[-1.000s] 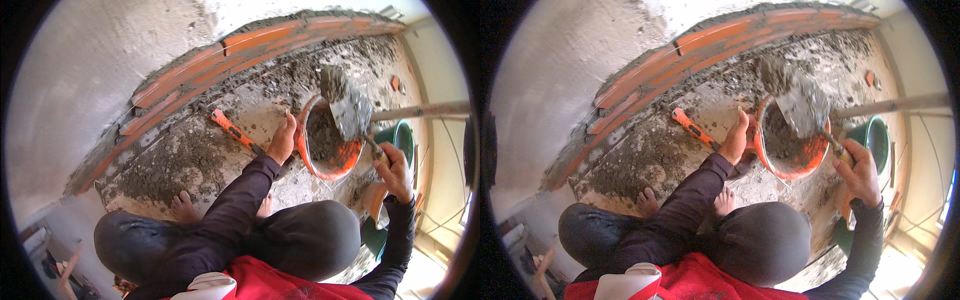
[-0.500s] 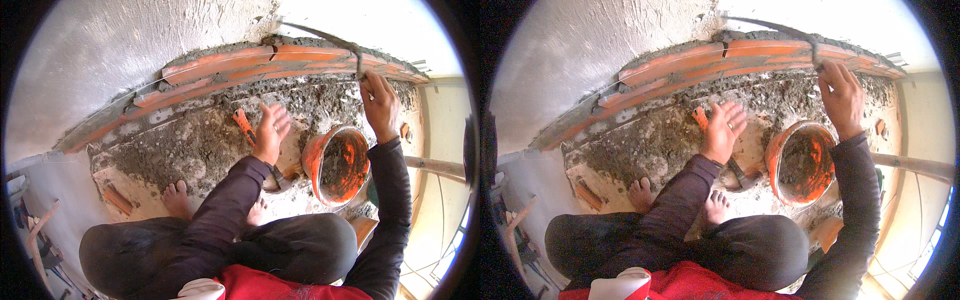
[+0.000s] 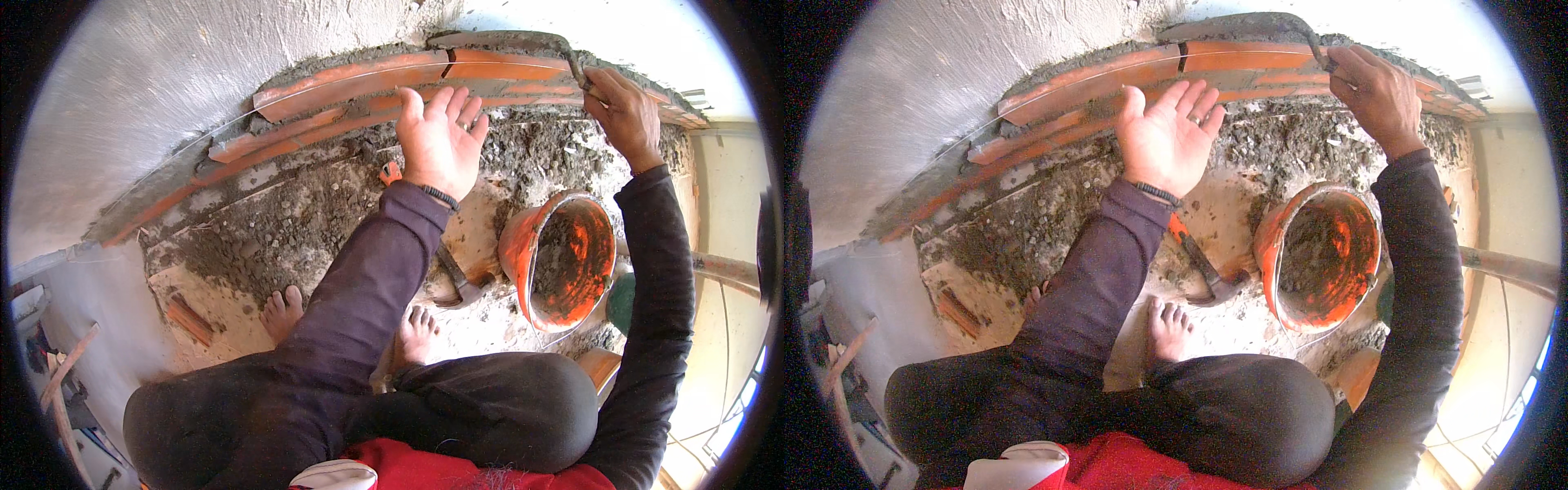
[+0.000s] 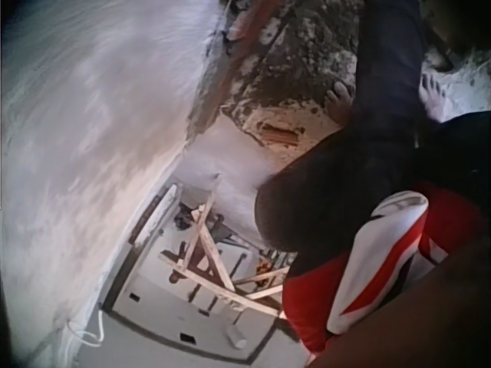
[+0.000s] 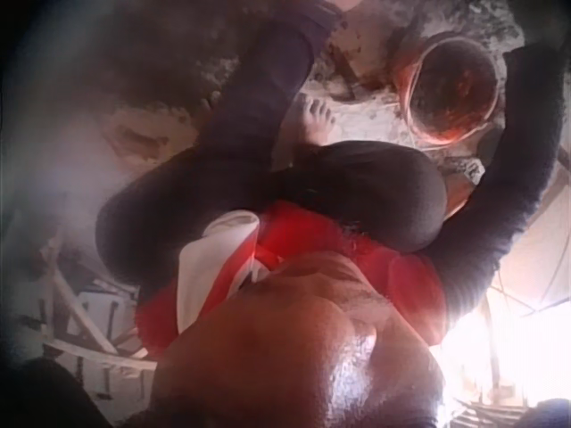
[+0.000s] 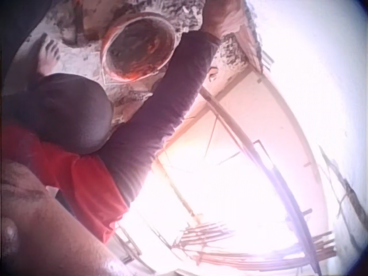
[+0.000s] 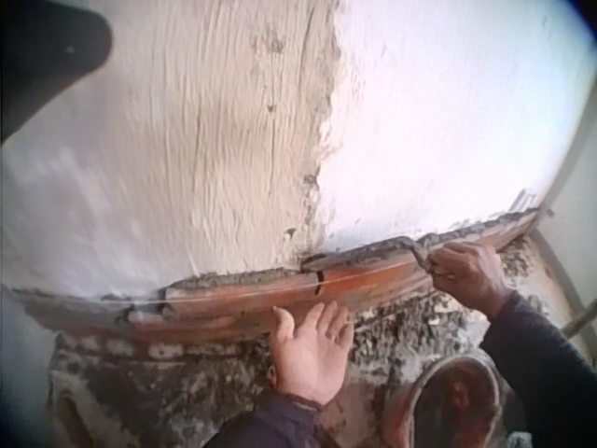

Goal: The person applies mortar to a thin brick with a trowel, presses the brick onto the wall, and taps it into place with a hammer handle.

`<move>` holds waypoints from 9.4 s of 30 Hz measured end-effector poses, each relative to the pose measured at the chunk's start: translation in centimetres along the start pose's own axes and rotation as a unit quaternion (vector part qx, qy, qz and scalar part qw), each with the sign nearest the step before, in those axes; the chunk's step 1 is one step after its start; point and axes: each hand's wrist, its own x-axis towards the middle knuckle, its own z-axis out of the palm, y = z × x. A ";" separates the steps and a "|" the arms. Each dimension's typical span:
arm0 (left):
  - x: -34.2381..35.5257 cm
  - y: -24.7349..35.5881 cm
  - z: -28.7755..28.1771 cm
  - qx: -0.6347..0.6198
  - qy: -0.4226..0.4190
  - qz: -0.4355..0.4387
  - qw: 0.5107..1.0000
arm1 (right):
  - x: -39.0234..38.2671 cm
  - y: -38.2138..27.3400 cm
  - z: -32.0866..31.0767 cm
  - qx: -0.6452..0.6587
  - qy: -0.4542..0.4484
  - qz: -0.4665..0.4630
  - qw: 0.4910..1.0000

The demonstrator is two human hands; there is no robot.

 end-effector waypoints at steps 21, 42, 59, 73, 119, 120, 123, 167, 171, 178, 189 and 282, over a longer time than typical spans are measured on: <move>2.1 0.7 0.9 -0.026 -0.093 -0.026 0.995 | -0.5 0.3 2.1 -0.032 -0.025 0.019 0.999; 2.4 0.7 0.5 -0.013 -0.096 -0.027 0.995 | 0.9 -1.7 4.1 0.038 0.026 0.002 0.999; 2.4 0.8 -0.1 -0.017 -0.099 -0.027 0.995 | 2.0 -2.6 5.6 0.058 0.049 0.004 0.997; 2.7 1.2 0.0 -0.018 -0.093 -0.030 0.995 | 2.1 -3.4 6.1 0.069 0.053 0.005 0.996; 2.3 1.4 -0.3 -0.040 -0.085 -0.045 0.995 | 1.7 -3.2 5.9 0.040 0.006 0.025 0.999; 2.3 1.4 -0.3 -0.038 -0.089 -0.045 0.994 | 1.6 -3.2 5.9 0.047 0.016 0.023 0.998; 2.3 1.5 -0.4 -0.036 -0.093 -0.041 0.994 | 1.6 -3.3 6.0 0.056 0.032 0.020 0.998; 2.0 1.8 -0.8 -0.028 -0.079 -0.045 0.995 | 1.9 -4.6 7.1 0.083 0.084 0.019 0.993; 1.8 1.4 -0.9 -0.018 -0.064 -0.048 0.997 | 1.6 -4.5 6.7 0.087 0.094 0.036 0.991; -2.7 -1.7 -1.4 0.209 0.060 -0.067 0.974 | -4.5 -6.1 -1.3 0.138 0.049 0.252 0.956; -12.3 -12.3 -8.2 0.657 -0.198 0.035 0.727 | -27.6 -9.0 -10.7 0.297 -0.050 0.542 0.784; 0.4 4.1 -4.3 -0.208 0.095 -0.067 0.971 | 6.4 -15.1 -9.9 0.406 -0.397 0.465 0.679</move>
